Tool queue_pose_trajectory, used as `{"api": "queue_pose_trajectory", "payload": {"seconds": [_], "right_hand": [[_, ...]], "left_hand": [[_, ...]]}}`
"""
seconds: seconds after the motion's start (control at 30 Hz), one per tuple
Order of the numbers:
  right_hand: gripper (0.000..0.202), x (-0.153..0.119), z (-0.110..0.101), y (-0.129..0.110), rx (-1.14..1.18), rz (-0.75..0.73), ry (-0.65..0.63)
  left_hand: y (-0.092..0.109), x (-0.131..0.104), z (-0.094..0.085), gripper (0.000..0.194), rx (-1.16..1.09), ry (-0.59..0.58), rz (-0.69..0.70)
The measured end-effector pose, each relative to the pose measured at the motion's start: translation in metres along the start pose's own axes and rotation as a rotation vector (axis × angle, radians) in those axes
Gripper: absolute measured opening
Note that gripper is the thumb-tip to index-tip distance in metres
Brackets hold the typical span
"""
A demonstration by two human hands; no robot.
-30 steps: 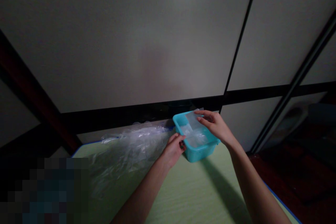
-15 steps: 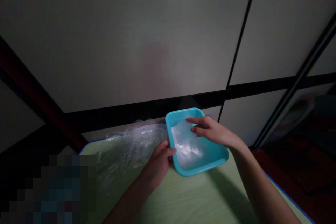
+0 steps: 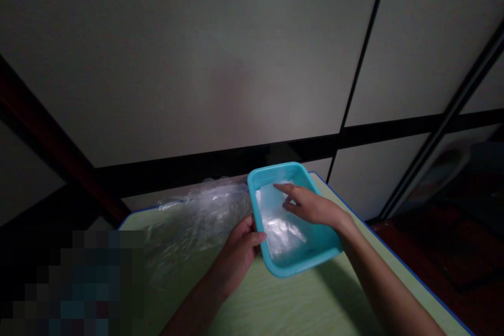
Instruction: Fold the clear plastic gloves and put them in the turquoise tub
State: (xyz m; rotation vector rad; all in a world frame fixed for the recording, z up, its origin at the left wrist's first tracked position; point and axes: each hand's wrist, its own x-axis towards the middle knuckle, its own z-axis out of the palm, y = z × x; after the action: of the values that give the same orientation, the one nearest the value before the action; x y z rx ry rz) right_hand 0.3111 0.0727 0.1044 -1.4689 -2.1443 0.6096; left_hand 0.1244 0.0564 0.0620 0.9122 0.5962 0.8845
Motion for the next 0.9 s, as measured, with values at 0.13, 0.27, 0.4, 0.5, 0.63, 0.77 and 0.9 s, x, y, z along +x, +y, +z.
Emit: {"api": "queue_pose_trajectory", "payload": {"seconds": [0.13,0.27,0.4,0.5,0.63,0.77,0.9], "right_hand": [[0.045,0.002,0.006,0.003,-0.079,-0.052,0.049],[0.037,0.005,0.006,0.002,-0.13,-0.049,0.097],[0.027,0.004,0.008,0.001,-0.169,-0.059,0.092],[0.025,0.003,0.011,0.002,-0.198,-0.09,0.05],[0.023,0.002,0.011,0.0,-0.218,-0.125,0.004],[0.026,0.001,0.009,-0.004,-0.226,-0.14,-0.003],[0.027,-0.001,0.012,-0.003,-0.236,-0.154,-0.049]], "left_hand": [[-0.001,0.001,-0.005,0.027,-0.003,0.005,-0.006],[0.001,0.0,-0.007,0.027,0.003,-0.006,-0.014],[0.002,-0.002,-0.007,0.025,0.01,-0.022,-0.012],[0.003,-0.003,-0.006,0.023,0.014,-0.009,-0.008],[0.003,-0.002,-0.007,0.024,0.012,-0.023,0.011],[0.002,-0.001,-0.008,0.025,0.01,-0.015,0.015],[0.002,-0.001,-0.006,0.026,0.006,-0.014,0.011]]}}
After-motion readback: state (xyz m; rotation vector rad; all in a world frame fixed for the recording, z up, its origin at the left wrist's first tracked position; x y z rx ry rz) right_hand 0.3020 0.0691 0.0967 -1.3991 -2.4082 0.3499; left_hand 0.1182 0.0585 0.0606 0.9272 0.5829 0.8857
